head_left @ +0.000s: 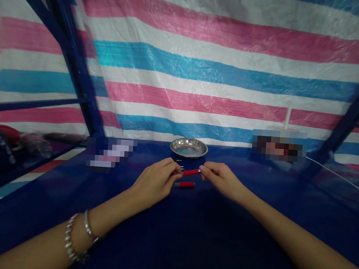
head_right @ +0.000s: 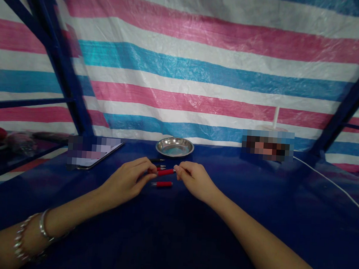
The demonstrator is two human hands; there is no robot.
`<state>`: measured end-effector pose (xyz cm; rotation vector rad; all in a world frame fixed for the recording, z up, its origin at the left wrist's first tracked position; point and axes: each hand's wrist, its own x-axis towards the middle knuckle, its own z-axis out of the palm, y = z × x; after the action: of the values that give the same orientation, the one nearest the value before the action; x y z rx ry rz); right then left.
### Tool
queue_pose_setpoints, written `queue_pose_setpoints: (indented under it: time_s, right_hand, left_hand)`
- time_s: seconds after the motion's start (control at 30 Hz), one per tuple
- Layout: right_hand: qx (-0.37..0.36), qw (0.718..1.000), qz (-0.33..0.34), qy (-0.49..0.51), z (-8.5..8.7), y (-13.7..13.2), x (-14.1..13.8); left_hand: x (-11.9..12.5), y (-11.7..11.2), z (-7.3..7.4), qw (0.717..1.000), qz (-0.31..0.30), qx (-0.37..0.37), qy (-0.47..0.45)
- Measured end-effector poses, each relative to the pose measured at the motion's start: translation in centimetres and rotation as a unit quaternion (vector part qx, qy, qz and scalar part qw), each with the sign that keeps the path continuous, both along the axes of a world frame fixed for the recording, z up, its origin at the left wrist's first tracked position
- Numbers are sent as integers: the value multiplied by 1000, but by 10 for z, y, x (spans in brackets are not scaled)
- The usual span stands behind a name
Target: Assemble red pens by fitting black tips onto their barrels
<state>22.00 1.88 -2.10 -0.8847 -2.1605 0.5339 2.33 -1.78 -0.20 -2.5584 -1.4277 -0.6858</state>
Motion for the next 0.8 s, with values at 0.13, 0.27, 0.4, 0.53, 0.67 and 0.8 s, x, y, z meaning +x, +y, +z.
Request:
queue_pose_setpoints:
  time_s: [0.13, 0.27, 0.4, 0.53, 0.67, 0.8]
  right_hand:
    - [-16, 1000, 4, 20, -2, 3, 0]
    - [-46, 998, 0, 43, -4, 6, 0]
    - [-63, 997, -13, 46, -2, 5, 0]
    - [-68, 997, -16, 39, 0, 3, -1]
    - [-72, 996, -11, 45, -1, 3, 0]
    - [-69, 996, -4, 52, -2, 4, 0]
  left_hand:
    - [-1, 1, 1, 1000, 10, 5, -3]
    - [-1, 1, 1, 1000, 20, 14, -7]
    - [0, 0, 1, 1000, 19, 7, -8]
    - [2, 0, 2, 1000, 19, 2, -8]
    - [1, 0, 2, 1000, 18, 3, -7]
    - [0, 0, 2, 1000, 21, 8, -9]
